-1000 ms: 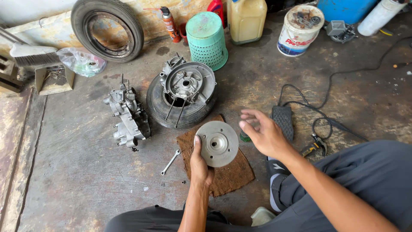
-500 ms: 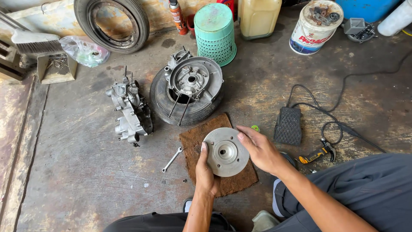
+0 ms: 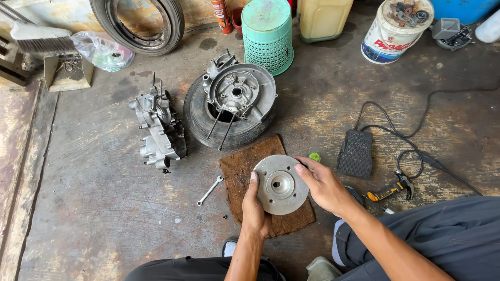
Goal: The person uses a pneumatic die grinder to smooth the surface of a circular metal engine component. They rotate the part to grind different areas, then briefly inspect it and attempt to fit it onto an exhaust manifold before resuming grinding.
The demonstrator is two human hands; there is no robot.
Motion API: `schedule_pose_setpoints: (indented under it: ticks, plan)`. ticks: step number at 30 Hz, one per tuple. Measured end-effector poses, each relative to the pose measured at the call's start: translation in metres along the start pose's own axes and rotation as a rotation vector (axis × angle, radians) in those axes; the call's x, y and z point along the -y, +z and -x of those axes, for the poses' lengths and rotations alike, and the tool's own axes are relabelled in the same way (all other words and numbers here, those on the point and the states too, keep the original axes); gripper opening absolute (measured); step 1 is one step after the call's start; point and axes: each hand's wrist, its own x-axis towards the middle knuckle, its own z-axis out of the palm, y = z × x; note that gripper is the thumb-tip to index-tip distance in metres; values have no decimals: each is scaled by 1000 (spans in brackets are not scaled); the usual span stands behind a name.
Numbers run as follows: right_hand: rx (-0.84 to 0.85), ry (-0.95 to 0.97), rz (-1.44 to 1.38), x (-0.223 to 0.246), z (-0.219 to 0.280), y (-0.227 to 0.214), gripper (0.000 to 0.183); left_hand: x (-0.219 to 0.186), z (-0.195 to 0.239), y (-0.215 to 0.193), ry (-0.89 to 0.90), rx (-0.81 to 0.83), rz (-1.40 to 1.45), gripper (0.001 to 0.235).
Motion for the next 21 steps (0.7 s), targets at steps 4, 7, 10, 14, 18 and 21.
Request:
schedule_pose_setpoints:
  ticks: [4, 7, 10, 14, 18, 21]
  plan:
    - [38, -24, -21, -4, -4, 2, 54, 0, -3, -2, 5, -11, -6, 69]
    - [40, -13, -22, -4, -3, 3, 54, -1, -1, -2, -1, -22, -22, 70]
    - [31, -12, -2, -4, -3, 4, 55, -1, -1, -2, 4, -13, -34, 70]
    - [34, -3, -28, -1, -1, 3, 52, -2, 1, 0, -6, -23, -38, 72]
    - [21, -18, -43, 3, 2, 2, 51, -3, 3, 0, 11, -22, -17, 71]
    - [11, -54, -67, 4, 4, 0, 51, -6, 7, 5, 21, -6, 10, 70]
